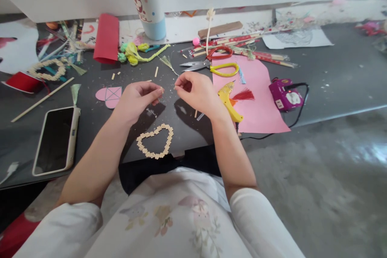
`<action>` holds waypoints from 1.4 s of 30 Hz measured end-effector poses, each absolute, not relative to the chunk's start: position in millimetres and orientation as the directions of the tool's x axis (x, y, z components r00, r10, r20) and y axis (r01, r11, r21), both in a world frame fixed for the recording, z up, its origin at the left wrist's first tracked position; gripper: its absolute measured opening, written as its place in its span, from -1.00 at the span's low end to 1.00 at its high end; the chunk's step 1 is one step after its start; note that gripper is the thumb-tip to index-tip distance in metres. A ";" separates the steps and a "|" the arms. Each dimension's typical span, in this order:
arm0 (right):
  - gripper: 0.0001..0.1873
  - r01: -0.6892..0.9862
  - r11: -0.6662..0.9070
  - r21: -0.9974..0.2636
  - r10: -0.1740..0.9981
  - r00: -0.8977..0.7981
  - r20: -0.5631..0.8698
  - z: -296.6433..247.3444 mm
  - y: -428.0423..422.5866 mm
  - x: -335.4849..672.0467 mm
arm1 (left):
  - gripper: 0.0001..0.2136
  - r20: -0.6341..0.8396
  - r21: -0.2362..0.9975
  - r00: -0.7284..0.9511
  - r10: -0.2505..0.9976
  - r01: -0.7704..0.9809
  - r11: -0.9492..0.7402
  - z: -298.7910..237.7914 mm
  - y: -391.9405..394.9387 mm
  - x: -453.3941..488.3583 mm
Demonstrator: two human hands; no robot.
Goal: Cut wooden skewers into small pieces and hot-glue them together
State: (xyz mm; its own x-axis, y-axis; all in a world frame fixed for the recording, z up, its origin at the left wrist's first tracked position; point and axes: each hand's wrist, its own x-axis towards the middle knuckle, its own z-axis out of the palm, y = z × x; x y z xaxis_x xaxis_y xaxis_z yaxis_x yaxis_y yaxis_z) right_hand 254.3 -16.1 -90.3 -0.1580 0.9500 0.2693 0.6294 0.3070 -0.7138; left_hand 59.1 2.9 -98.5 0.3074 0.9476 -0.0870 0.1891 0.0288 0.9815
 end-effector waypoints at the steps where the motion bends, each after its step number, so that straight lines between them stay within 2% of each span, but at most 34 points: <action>1: -0.90 0.572 0.305 -0.761 0.952 -0.160 0.261 -88.8 -16.0 250.1 | -0.78 -0.084 0.986 0.310 0.947 0.163 0.034 -98.1 2.9 59.0; 4: -0.90 0.446 0.287 -0.848 0.958 -0.155 0.243 -87.3 -13.8 238.9 | -0.79 -0.071 0.991 0.294 0.953 0.128 0.034 -96.4 2.7 58.9; 11: -0.88 0.262 0.251 -0.932 0.966 -0.129 0.224 -93.5 -9.4 228.2 | -0.78 -0.013 0.989 0.261 0.965 0.143 -0.025 -96.8 3.0 60.0; 20: -0.87 0.207 0.212 -0.955 0.976 -0.102 0.195 -104.3 -6.4 228.4 | -0.79 0.024 0.984 0.253 0.967 0.163 -0.067 -100.1 3.1 62.0; 25: -0.84 0.187 0.191 -0.963 0.979 -0.104 0.174 -106.4 -8.5 226.2 | -0.82 0.039 0.969 0.243 0.969 0.229 -0.097 -98.6 1.2 64.6; 28: -0.88 0.236 0.199 -0.951 0.980 -0.066 0.188 -104.7 -6.9 231.4 | -0.82 0.039 0.956 0.234 0.971 0.274 -0.104 -101.9 1.4 65.1; 31: -0.92 0.339 0.183 -0.923 0.963 0.128 0.238 -103.7 -2.3 248.1 | -0.83 0.053 0.935 0.209 0.977 0.334 -0.122 -106.2 2.7 63.7; 34: -0.91 0.492 0.080 -0.867 0.911 0.317 0.263 -105.1 0.2 268.6 | -0.86 0.083 0.867 0.207 0.975 0.468 -0.173 -107.3 3.6 61.8; 38: -0.89 0.709 -0.045 -0.704 0.971 0.198 0.137 -107.2 -4.1 281.3 | -0.89 0.087 0.715 0.248 0.965 0.659 -0.234 -105.2 3.2 61.0; 42: -0.86 0.808 -0.105 -0.580 0.991 0.132 0.004 -106.4 -9.1 278.2 | -0.89 0.078 0.650 0.271 0.959 0.716 -0.255 -104.9 2.5 61.4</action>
